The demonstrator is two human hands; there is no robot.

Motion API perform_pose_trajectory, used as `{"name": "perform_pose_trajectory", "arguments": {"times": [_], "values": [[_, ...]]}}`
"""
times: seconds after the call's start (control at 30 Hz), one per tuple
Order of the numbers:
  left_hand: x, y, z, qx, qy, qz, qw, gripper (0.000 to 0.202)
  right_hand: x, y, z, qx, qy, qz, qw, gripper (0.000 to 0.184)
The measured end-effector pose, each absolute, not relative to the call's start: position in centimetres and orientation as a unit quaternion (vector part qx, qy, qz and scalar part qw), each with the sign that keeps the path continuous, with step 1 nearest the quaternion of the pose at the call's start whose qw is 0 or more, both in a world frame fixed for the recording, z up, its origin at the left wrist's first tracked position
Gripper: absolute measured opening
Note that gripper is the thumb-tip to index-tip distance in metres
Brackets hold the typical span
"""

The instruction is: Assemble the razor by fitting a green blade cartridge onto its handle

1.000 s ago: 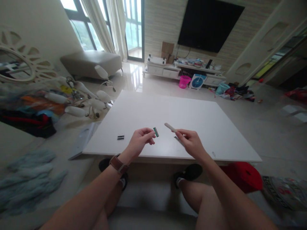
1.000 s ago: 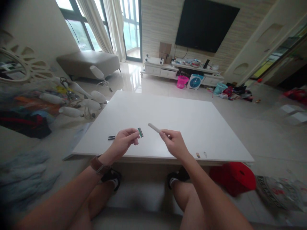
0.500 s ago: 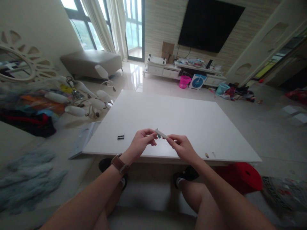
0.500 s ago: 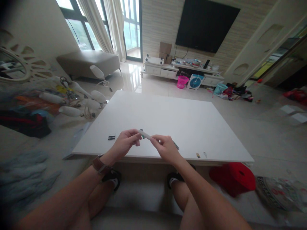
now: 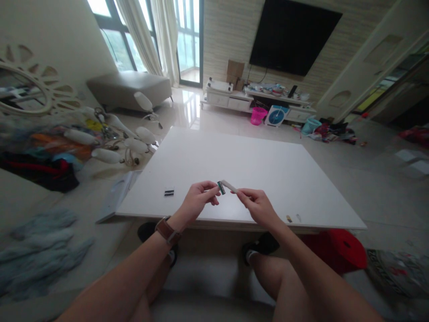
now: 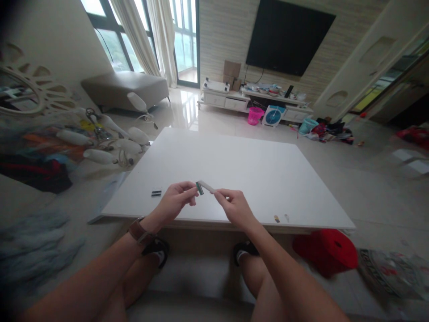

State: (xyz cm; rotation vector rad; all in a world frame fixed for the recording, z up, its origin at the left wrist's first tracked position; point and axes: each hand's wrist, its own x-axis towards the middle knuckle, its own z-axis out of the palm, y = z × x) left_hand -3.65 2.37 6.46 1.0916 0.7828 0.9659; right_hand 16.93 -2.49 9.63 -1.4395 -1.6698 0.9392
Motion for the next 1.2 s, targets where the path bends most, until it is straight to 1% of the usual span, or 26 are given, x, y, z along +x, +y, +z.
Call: {"name": "perform_pose_trajectory", "arguments": {"times": [0.07,0.23,0.4,0.53,0.57,0.7,0.87,1.03,1.2], "values": [[-3.65,2.35,6.5,0.486,0.348,0.429,0.677,0.02,16.69,-2.59,9.65,-0.548,-0.666,0.371,0.345,0.044],[-3.7,2.36,6.36,0.483,0.344,0.431,0.68,0.023,16.62,-2.67,9.68,-0.565,-0.652,0.342,0.373,0.045],[-3.7,2.4,6.32,0.479,0.343,0.431,0.684,0.023,16.97,-2.68,9.7,-0.55,-0.671,0.35,0.353,0.046],[-3.71,2.39,6.42,0.478,0.342,0.431,0.685,0.023,17.31,-2.6,9.87,-0.565,-0.639,0.337,0.398,0.048],[-3.72,2.38,6.45,0.479,0.344,0.431,0.683,0.023,17.29,-2.6,9.84,-0.567,-0.642,0.33,0.396,0.047],[-3.72,2.34,6.6,0.483,0.346,0.434,0.677,0.022,16.81,-2.8,9.61,-0.551,-0.684,0.334,0.342,0.043],[-3.72,2.26,6.77,0.479,0.346,0.431,0.682,0.024,16.59,-2.81,9.57,-0.56,-0.661,0.324,0.381,0.045],[-3.75,2.34,6.5,0.468,0.33,0.443,0.69,0.022,16.71,-3.05,9.75,-0.53,-0.693,0.355,0.337,0.042],[-3.75,2.42,6.41,0.469,0.325,0.439,0.694,0.021,17.18,-3.0,9.9,-0.556,-0.63,0.37,0.398,0.047]]}}
